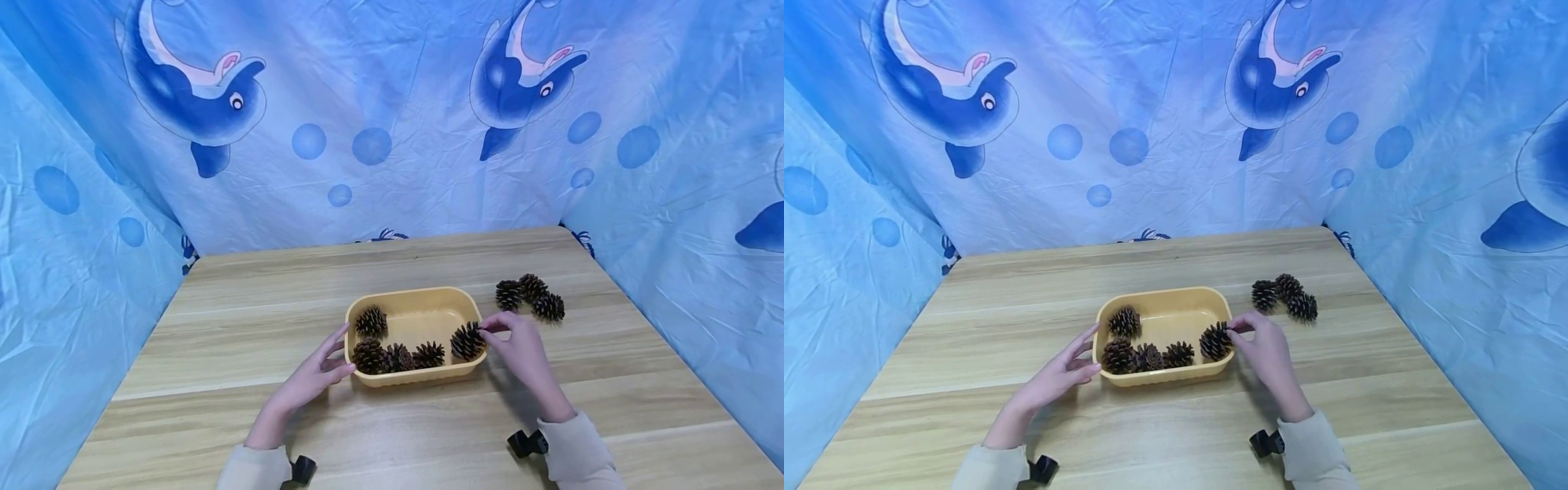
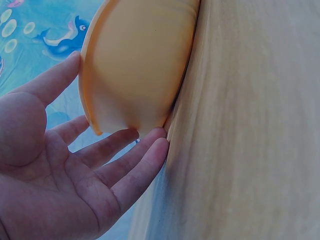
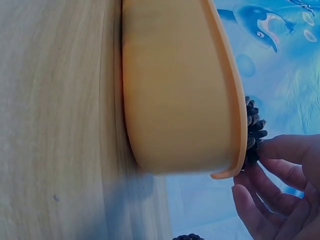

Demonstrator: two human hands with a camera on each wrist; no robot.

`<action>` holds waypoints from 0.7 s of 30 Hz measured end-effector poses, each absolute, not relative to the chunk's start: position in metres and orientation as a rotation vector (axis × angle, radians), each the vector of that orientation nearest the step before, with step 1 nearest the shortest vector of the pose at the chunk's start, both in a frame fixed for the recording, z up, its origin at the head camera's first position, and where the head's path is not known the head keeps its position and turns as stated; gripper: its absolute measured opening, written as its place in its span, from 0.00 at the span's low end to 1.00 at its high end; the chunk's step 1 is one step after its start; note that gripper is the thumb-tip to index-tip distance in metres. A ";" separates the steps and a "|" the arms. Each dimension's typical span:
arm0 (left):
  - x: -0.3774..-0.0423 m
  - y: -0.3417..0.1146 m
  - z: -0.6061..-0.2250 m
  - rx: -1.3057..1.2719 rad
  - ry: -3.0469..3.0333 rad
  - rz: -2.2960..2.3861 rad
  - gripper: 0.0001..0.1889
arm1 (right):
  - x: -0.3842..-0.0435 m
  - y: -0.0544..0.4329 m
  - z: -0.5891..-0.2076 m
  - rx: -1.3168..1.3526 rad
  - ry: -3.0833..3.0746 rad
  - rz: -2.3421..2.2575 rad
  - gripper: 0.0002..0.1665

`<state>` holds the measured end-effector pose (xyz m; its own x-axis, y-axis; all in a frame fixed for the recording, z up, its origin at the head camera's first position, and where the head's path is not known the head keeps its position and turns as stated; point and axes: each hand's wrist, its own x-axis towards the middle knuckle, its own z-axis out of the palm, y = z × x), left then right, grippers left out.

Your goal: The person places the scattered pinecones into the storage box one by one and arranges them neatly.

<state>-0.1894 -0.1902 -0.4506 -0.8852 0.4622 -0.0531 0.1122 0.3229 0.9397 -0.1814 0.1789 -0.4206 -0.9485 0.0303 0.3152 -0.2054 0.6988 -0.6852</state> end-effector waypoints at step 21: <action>-0.190 -0.190 -0.449 0.499 2.291 1.567 0.42 | -0.181 0.174 -0.424 0.201 -2.682 1.052 0.06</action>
